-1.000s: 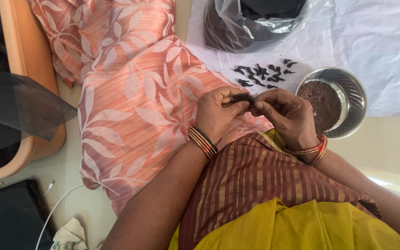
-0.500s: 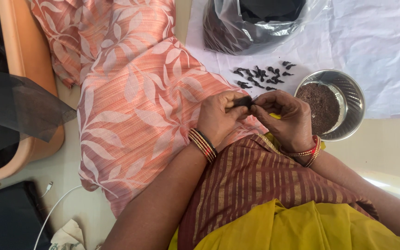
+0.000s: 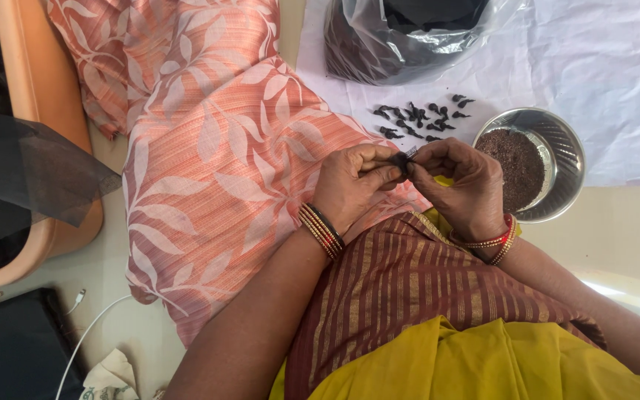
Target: The person is assembling small pouches by placing seeds or spices onto mesh fabric squares and folding them to secure the contents.
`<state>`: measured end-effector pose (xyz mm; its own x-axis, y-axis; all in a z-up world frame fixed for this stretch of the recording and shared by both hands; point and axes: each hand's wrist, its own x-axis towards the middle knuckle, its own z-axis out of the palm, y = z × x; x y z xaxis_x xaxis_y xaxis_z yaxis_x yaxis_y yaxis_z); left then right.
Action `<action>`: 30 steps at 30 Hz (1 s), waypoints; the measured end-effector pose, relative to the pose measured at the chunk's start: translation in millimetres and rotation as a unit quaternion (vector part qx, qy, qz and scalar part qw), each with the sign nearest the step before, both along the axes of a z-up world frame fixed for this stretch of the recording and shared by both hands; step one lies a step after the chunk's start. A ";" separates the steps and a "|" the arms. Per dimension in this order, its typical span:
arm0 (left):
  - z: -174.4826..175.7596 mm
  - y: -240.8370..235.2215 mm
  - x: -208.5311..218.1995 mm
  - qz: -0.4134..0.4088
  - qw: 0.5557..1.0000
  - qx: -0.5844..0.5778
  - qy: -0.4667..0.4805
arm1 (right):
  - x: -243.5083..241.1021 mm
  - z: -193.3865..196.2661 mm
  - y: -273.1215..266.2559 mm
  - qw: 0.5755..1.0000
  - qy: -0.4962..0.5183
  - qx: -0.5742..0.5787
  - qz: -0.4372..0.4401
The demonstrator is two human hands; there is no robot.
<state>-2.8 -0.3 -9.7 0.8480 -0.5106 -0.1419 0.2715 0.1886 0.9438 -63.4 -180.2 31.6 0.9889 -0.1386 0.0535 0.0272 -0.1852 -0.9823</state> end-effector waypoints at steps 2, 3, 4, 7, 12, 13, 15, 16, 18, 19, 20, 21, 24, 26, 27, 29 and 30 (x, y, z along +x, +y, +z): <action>10.4 0.3 -0.8 0.001 1.000 0.019 0.002 | -0.3 2.1 -0.2 1.000 -0.005 -0.017 0.006; 15.7 0.9 -1.4 0.003 0.999 0.038 0.003 | -0.6 3.1 0.2 0.999 -0.009 -0.034 0.011; 14.6 0.9 -1.3 0.003 0.999 0.038 0.003 | -0.5 3.1 0.4 0.999 -0.009 -0.034 0.012; 13.9 1.0 -0.8 0.006 0.999 0.046 0.004 | -0.8 4.7 1.1 0.999 -0.009 -0.050 0.014; 17.6 2.4 1.3 0.035 0.998 0.055 -0.013 | 0.2 10.7 4.4 0.999 -0.002 0.023 0.024; 17.5 2.7 1.5 0.035 0.998 0.055 -0.013 | -0.4 10.1 5.0 0.999 -0.002 0.022 0.025; 17.2 3.2 1.6 0.054 0.998 0.016 0.014 | -1.6 8.8 6.1 0.997 -0.001 0.072 0.029; 16.7 2.9 1.8 0.055 0.998 0.016 0.014 | -0.6 10.8 6.9 0.997 -0.001 0.072 0.030; 15.7 2.3 1.8 0.075 0.997 0.012 0.032 | 1.3 14.6 8.6 0.993 -0.003 0.112 0.036; 16.0 3.0 2.0 0.076 0.997 0.012 0.032 | 1.5 13.4 7.7 0.993 -0.003 0.112 0.037; 16.4 3.8 2.4 0.071 0.997 0.000 0.043 | 1.9 12.2 6.8 0.992 -0.003 0.122 0.036; 16.9 4.5 2.9 0.067 0.996 -0.012 0.054 | 2.4 11.1 5.9 0.991 -0.003 0.132 0.035; 11.3 4.8 2.7 0.058 0.997 -0.020 0.048 | 4.0 0.5 0.5 0.990 0.012 0.143 0.018; 13.8 5.3 3.7 0.047 0.998 -0.006 0.049 | 5.7 0.3 -1.0 0.988 0.026 0.151 0.019; 14.6 5.6 3.6 0.037 0.998 0.007 0.051 | 6.1 -0.2 -1.8 0.986 0.041 0.159 0.020; 17.9 5.3 2.0 0.039 0.998 0.032 0.032 | 4.7 -8.7 -4.4 0.986 0.035 0.163 0.028; 19.6 5.2 1.9 0.041 0.997 0.057 0.011 | 4.5 -13.0 -5.6 0.985 0.026 0.166 0.036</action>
